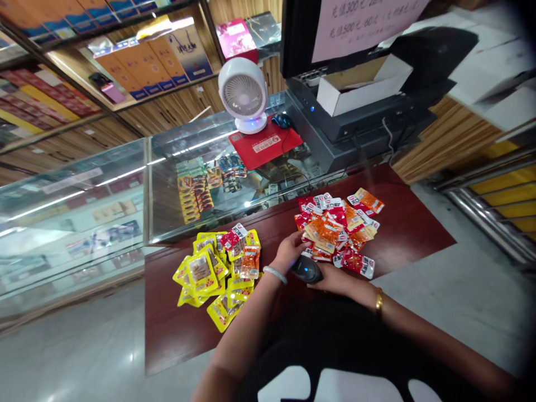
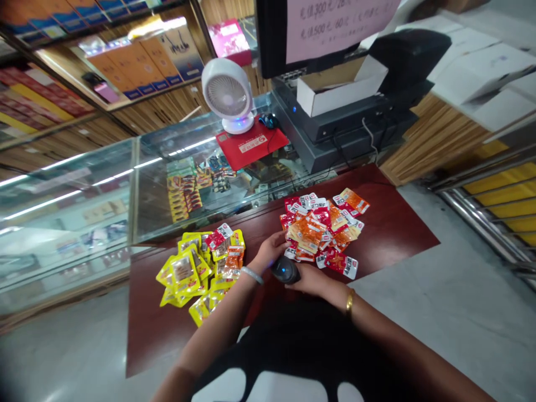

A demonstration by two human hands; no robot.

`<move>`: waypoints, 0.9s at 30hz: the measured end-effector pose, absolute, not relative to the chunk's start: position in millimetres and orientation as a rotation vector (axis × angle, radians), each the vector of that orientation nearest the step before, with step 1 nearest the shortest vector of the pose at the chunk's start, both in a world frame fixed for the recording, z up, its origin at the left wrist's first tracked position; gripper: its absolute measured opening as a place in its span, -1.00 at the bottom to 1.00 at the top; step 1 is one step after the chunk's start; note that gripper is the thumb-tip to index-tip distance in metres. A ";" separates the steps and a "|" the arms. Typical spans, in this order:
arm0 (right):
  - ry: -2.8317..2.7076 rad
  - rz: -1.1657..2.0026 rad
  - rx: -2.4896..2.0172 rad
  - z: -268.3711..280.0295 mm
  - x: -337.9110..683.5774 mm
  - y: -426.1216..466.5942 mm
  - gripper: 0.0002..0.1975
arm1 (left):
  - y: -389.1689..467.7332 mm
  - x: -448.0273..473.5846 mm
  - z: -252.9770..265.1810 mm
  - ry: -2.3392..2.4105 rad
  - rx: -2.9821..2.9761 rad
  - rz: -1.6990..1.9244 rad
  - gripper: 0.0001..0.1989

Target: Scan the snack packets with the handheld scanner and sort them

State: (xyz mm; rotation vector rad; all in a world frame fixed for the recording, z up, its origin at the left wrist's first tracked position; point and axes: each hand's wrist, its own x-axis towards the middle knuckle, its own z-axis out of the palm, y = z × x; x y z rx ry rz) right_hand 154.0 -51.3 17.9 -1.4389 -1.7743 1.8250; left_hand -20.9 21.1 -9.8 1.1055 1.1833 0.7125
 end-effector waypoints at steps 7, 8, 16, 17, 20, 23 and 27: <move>-1.822 1.828 -1.388 5.3 150.2 -53.7 -0.40 | -38.7 -139.3 6.9 2.321 1.460 0.226 -0.56; -1.822 1.844 -1.368 4.8 148.5 -53.5 -0.40 | -44.3 -149.3 8.1 2.426 1.459 0.115 -0.49; -1.834 1.837 -1.372 4.0 143.1 -49.1 -0.40 | -39.1 -161.4 -1.0 2.160 1.328 0.119 -0.82; -1.838 1.838 -1.369 5.4 143.3 -48.6 -0.41 | -37.1 -158.9 -5.2 2.087 1.242 0.213 -0.84; -1.832 1.870 -1.337 12.6 143.2 -47.0 -0.42 | -32.5 -147.0 -17.9 1.902 1.029 0.533 -0.80; -1.819 1.881 -1.298 20.1 142.9 -45.3 -0.39 | -27.6 -130.5 -23.9 1.759 0.898 0.747 -0.76; -1.816 1.825 -1.310 24.6 143.6 -44.5 -0.34 | -20.1 -114.4 -20.9 1.762 0.907 0.781 -0.76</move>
